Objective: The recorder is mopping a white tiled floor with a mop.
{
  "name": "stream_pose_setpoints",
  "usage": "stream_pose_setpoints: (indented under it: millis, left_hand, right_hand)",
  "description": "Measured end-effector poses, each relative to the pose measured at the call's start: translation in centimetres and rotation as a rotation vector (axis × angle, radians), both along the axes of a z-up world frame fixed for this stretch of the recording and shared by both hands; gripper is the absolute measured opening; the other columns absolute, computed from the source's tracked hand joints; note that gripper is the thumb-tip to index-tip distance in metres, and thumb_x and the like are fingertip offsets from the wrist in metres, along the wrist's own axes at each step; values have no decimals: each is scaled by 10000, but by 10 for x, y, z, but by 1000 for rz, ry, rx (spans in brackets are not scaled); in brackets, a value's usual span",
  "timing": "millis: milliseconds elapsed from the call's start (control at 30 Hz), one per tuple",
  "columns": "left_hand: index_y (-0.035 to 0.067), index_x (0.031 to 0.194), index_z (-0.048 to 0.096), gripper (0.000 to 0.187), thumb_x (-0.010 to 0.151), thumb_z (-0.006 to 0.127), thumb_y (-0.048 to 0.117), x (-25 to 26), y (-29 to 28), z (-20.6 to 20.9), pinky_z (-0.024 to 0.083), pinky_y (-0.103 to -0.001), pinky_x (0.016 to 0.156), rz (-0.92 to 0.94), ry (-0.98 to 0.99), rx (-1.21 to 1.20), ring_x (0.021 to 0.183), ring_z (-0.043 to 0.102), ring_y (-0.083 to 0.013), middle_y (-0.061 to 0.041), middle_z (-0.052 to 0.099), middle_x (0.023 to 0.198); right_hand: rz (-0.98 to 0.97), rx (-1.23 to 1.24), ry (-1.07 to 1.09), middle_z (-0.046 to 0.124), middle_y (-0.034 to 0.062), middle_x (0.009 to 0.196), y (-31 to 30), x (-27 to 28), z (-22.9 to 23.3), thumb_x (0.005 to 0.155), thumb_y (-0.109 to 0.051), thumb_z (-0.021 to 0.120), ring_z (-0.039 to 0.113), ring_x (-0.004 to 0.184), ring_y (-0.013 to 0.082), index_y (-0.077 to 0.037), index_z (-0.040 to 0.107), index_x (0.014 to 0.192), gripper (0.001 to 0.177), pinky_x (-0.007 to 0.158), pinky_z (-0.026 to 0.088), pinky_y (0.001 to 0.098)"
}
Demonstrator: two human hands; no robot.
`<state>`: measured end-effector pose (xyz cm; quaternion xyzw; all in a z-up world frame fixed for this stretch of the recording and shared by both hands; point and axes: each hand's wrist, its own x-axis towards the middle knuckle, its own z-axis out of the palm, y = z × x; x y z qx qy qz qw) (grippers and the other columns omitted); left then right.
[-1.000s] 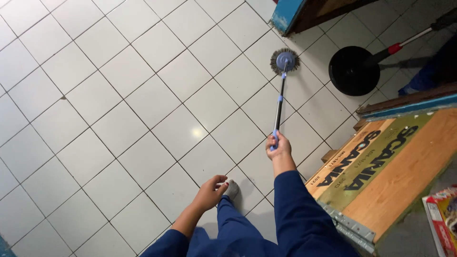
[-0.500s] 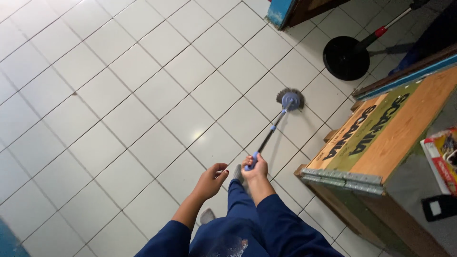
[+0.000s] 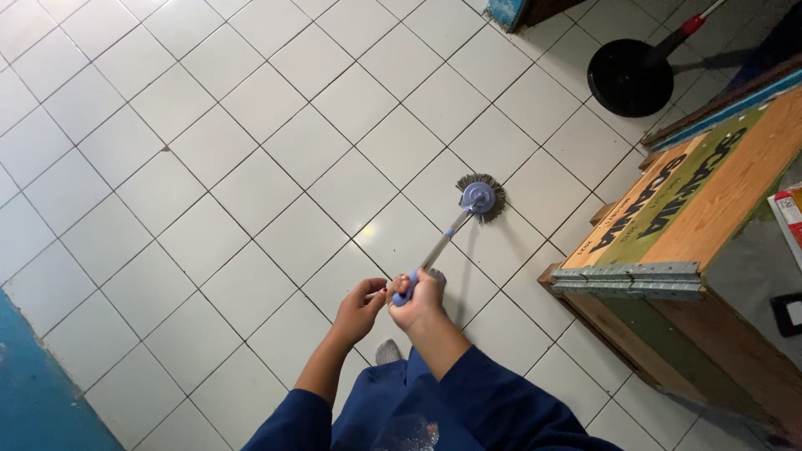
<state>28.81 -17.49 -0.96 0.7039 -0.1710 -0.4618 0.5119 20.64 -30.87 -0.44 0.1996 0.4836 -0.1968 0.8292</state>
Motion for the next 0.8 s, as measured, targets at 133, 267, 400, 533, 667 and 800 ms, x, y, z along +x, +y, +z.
stream_pose_setpoints:
  millis: [133, 267, 400, 533, 667, 800]
  left_hand:
    - [43, 1282, 644, 374, 975, 644, 257, 10, -6, -16, 583, -321, 905, 30, 55, -17, 1125, 720, -221, -90, 722, 1221]
    - [51, 1281, 657, 376, 970, 642, 263, 27, -23, -6, 570, -324, 886, 61, 48, 109, 1111, 708, -214, -85, 728, 1205]
    - [55, 1287, 648, 380, 973, 640, 269, 49, -48, -13, 564, -321, 915, 80, 57, 111, 1131, 713, -200, -73, 732, 1207]
    - [50, 1280, 658, 375, 978, 640, 273, 71, -91, -19, 565, -319, 928, 86, 53, 127, 1125, 724, -207, -75, 740, 1200]
    - [59, 1276, 662, 374, 969, 643, 272, 89, -142, 3, 566, -324, 924, 70, -3, 161, 1124, 719, -202, -70, 741, 1202]
    - [71, 1271, 669, 364, 973, 644, 278, 93, -182, 18, 562, -324, 925, 55, -8, 187, 1122, 713, -199, -69, 744, 1205]
  right_hand:
    - [35, 4, 12, 460, 10, 633, -9, 10, -17, 1057, -444, 400, 426, 503, 107, -72, 453, 774, 471, 470, 390, 233]
    - [53, -5, 22, 455, -3, 593, -62, 26, -36, 1041, -467, 446, 412, 472, 102, -68, 460, 745, 497, 463, 389, 227]
    - [33, -17, 57, 518, -20, 606, -157, 41, -70, 1041, -470, 500, 470, 468, 71, -67, 524, 798, 471, 467, 409, 212]
    - [8, -99, 81, 532, -2, 636, -261, 49, -113, 1047, -471, 468, 473, 477, 79, -58, 527, 825, 473, 465, 411, 216]
    - [-8, -170, 26, 523, 7, 644, -356, 45, -137, 1063, -455, 459, 472, 487, 97, -48, 511, 830, 472, 460, 409, 228]
    - [-6, -228, -9, 479, 12, 629, -423, 21, -155, 1071, -470, 445, 465, 492, 116, -9, 502, 830, 523, 452, 395, 232]
